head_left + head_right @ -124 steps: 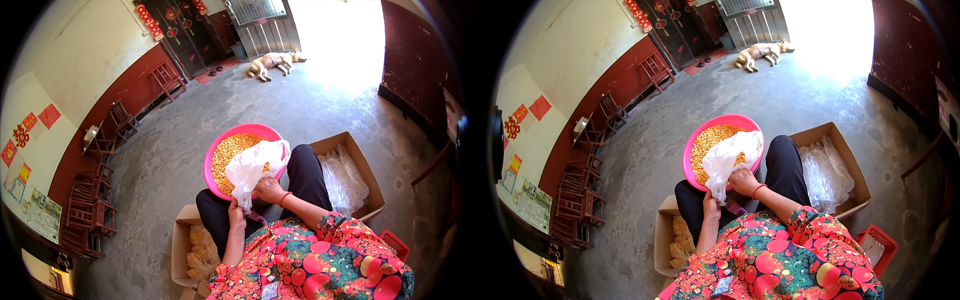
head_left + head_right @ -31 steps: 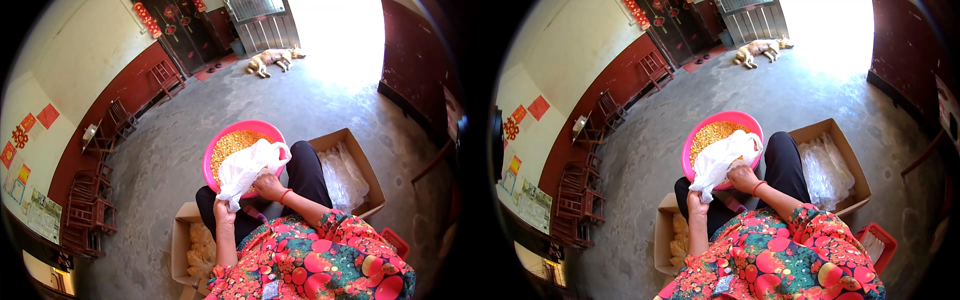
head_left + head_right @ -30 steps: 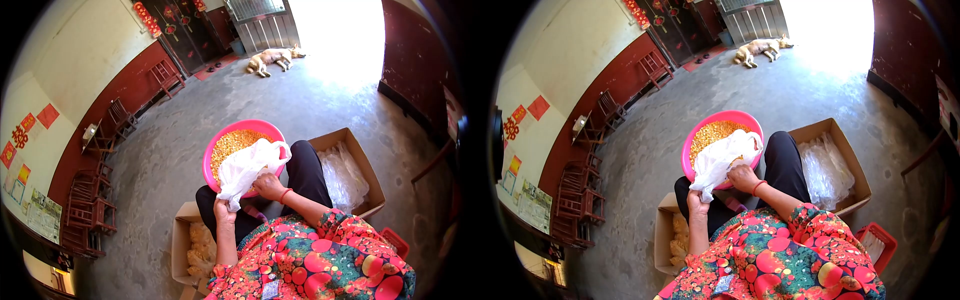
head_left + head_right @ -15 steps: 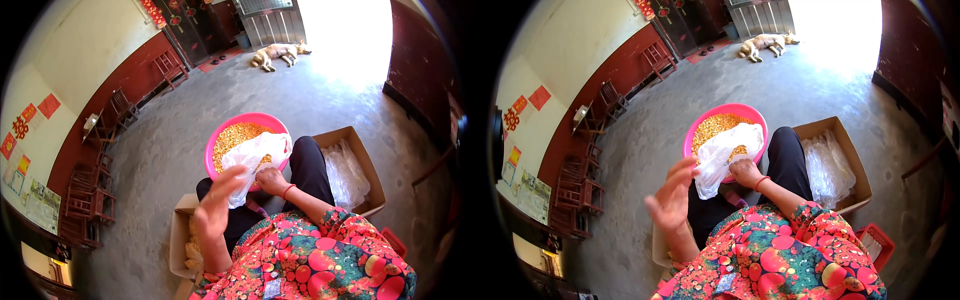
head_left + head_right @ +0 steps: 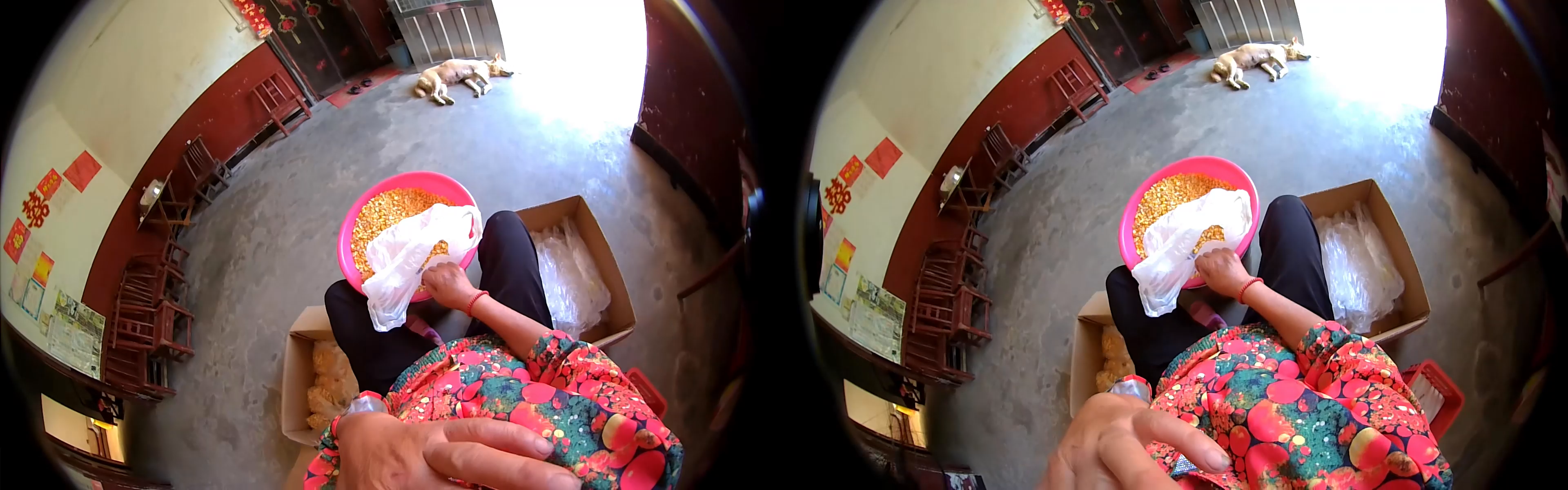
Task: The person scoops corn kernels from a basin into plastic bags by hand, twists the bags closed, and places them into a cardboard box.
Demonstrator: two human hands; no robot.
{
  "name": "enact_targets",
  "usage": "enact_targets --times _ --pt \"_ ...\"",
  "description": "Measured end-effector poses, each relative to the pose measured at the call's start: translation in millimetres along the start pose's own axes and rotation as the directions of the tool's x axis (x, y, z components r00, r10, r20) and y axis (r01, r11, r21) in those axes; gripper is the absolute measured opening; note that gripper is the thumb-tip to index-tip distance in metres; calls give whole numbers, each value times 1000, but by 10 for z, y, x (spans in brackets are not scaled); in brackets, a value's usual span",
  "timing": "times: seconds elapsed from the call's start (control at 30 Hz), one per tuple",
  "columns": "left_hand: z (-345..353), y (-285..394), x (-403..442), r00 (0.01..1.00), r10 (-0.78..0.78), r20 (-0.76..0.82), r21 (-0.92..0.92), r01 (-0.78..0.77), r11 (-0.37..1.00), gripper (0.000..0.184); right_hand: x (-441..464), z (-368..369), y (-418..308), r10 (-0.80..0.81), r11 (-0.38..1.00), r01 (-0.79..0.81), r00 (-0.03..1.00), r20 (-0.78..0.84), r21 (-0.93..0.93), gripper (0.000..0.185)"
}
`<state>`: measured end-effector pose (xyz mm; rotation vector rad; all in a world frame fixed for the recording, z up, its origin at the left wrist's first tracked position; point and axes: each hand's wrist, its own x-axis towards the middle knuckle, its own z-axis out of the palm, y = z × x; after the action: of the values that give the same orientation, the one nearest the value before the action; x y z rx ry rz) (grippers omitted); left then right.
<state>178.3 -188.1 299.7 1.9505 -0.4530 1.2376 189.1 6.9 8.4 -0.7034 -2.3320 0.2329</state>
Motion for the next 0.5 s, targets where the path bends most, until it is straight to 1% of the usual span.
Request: enact_targets --times 0.03,0.07,0.17,0.2,0.23,0.27,0.3,0.33,0.37,0.4,0.43,0.47,0.5 --pt "4 -7 -3 1000 -1 -29 41 3 999 59 0 5 2 5 1000 -5 1000 -6 8 14" --pt "-19 -35 -23 997 56 -52 150 -48 988 60 12 10 5 7 1000 -7 1000 -14 15 14" --pt "-153 -198 -80 980 107 -168 203 -71 977 52 13 12 9 12 1000 -12 1000 4 28 14" --pt "-236 -143 -122 971 -26 -239 266 91 960 45 15 25 15 13 999 -12 1000 -6 31 14" --pt "-320 -90 -163 938 -161 -306 314 259 913 39 1 58 23 17 999 -16 1000 -16 35 14" --pt "-405 -36 -204 885 -289 -365 343 416 842 36 -17 131 61 75 985 -71 997 -23 157 14" --pt "-435 -44 -210 790 -351 -503 374 565 736 38 -34 200 97 134 953 -121 991 -29 278 14" --pt "-570 -177 -371 770 -319 -552 565 627 537 38 -24 208 116 47 986 -39 998 -48 161 14" --pt "-668 -281 -494 738 -311 -599 683 673 283 38 -14 206 128 -40 998 42 998 -57 40 15" --pt "-766 -418 -687 719 -274 -639 730 679 79 40 2 130 85 -39 998 42 997 -60 39 15" --pt "-871 -530 -945 709 -262 -655 746 661 -78 41 19 -8 -3 24 999 -24 1000 1 40 15" --pt "-950 -610 -1184 673 -273 -688 719 684 -126 41 31 -84 -51 89 995 -91 994 61 38 14" --pt "-992 -676 -1399 674 -276 -685 721 681 -126 41 31 -68 -38 91 995 -94 994 58 39 14"
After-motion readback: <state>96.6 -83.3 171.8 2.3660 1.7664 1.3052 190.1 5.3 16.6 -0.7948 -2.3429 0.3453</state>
